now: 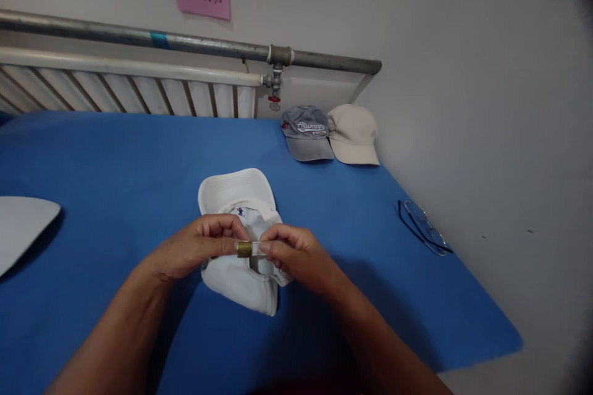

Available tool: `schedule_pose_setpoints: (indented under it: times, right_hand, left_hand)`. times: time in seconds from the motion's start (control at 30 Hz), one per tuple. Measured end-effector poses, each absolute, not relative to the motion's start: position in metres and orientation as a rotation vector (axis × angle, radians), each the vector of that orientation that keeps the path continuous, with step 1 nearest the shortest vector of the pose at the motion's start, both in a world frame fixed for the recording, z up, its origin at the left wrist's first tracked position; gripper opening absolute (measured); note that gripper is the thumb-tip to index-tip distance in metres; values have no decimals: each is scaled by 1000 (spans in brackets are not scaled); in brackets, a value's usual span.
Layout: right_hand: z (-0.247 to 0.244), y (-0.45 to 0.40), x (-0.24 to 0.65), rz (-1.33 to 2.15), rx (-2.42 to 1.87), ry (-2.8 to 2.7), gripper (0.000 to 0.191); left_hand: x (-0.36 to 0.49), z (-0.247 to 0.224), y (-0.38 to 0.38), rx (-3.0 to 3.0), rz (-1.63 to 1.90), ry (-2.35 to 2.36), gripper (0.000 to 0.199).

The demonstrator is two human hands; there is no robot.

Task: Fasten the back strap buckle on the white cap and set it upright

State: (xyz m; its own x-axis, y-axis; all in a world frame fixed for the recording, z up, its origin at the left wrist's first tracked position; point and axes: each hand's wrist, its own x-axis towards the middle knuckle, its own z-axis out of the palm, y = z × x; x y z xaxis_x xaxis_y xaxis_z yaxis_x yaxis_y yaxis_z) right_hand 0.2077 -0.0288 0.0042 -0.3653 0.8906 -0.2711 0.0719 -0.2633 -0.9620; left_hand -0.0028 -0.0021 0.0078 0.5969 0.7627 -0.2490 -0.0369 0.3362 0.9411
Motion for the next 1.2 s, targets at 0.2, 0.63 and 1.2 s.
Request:
schedule_pose_setpoints:
  times: [0.2, 0.63, 1.2]
  right_hand:
    - [5, -28, 207, 1852, -1250, -1193, 15]
    - [-1, -25, 210, 2075, -1039, -1095, 20]
    - [0, -24, 207, 2011, -1059, -1090, 18]
  left_hand:
    - [1, 10, -4, 1106, 683, 760, 11]
    - [-2, 9, -5, 1150, 659, 798, 19]
    - [3, 10, -5, 1051, 714, 798, 11]
